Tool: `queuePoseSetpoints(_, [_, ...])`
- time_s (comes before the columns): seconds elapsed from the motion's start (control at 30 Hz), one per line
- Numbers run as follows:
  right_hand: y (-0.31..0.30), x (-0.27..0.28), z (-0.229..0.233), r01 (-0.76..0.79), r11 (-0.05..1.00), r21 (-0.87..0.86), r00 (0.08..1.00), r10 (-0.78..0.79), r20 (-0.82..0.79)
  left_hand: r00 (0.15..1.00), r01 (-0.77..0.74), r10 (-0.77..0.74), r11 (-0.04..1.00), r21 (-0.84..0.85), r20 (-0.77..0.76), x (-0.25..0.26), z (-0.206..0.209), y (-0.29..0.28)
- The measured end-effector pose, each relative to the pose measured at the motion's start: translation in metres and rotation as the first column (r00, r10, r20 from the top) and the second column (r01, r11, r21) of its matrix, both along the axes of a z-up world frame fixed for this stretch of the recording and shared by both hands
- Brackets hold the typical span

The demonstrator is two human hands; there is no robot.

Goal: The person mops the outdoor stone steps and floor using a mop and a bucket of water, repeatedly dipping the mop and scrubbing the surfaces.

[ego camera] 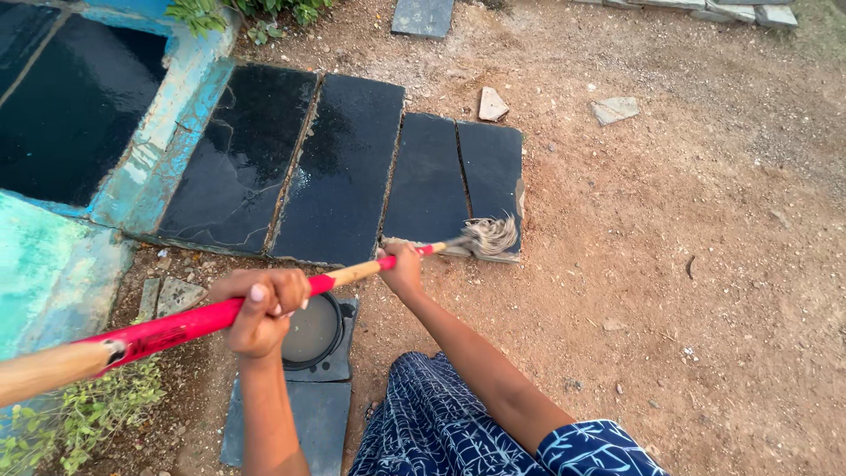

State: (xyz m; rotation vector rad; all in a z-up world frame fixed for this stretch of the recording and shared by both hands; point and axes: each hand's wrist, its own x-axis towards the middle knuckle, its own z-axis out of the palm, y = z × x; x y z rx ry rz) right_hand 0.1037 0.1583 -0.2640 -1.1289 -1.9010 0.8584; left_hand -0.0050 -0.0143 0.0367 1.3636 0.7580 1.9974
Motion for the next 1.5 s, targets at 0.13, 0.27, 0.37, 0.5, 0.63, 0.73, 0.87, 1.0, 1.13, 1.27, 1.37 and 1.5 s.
queuePoseSetpoints(0.13, [-0.006,-0.045,0.037,-0.097,0.994,0.053,0.995,0.098,-0.023,0.994,-0.056,0.056,0.998,0.008,-0.094,-0.003,0.042,-0.017])
queuePoseSetpoints(0.27, [-0.021,-0.085,0.046,-0.261,0.965,0.009,0.963,0.261,-0.073,0.971,-0.177,0.167,0.983,-0.049,-0.173,-0.010,0.055,-0.027])
queuePoseSetpoints(0.37, [-0.017,-0.109,0.040,-0.392,0.920,-0.014,0.919,0.390,-0.056,0.946,-0.292,0.281,0.955,-0.046,-0.164,-0.024,0.051,-0.026])
queuePoseSetpoints(0.5, [-0.006,-0.130,0.024,-0.436,0.900,-0.024,0.899,0.437,0.040,0.919,-0.393,0.394,0.919,0.030,-0.017,-0.054,0.021,-0.021])
queuePoseSetpoints(0.63, [-0.004,-0.130,0.027,-0.435,0.895,-0.099,0.886,0.445,0.133,0.787,-0.592,0.577,0.806,-0.006,-0.216,-0.063,-0.032,-0.003])
queuePoseSetpoints(0.73, [0.000,-0.122,0.042,-0.421,0.901,-0.100,0.873,0.433,0.225,0.646,-0.743,0.640,0.652,-0.152,-0.415,-0.052,-0.079,0.023])
queuePoseSetpoints(0.87, [0.015,-0.124,0.065,-0.344,0.919,-0.193,0.873,0.389,0.293,0.674,-0.739,0.670,0.617,-0.272,-0.312,-0.037,-0.129,0.061])
queuePoseSetpoints(1.0, [0.049,-0.131,0.044,-0.432,0.881,-0.192,0.832,0.471,0.292,0.542,-0.840,0.683,0.424,-0.338,-0.490,-0.040,-0.165,0.099])
queuePoseSetpoints(1.13, [0.092,-0.127,-0.008,-0.549,0.807,-0.215,0.829,0.559,-0.018,0.562,-0.827,0.604,0.384,-0.411,-0.566,-0.059,-0.193,0.140])
queuePoseSetpoints(1.27, [0.133,-0.087,-0.033,-0.480,0.828,-0.290,0.808,0.546,0.223,0.630,-0.743,0.611,0.294,-0.602,-0.480,-0.078,-0.244,0.174])
queuePoseSetpoints(1.37, [0.157,-0.062,-0.042,-0.452,0.794,-0.406,0.768,0.578,0.274,0.645,-0.734,0.690,0.439,-0.519,-0.329,-0.091,-0.292,0.193])
queuePoseSetpoints(1.5, [0.179,-0.041,-0.068,-0.385,0.765,-0.517,0.784,0.566,0.254,0.649,-0.687,0.753,0.519,-0.508,-0.109,-0.088,-0.361,0.193])
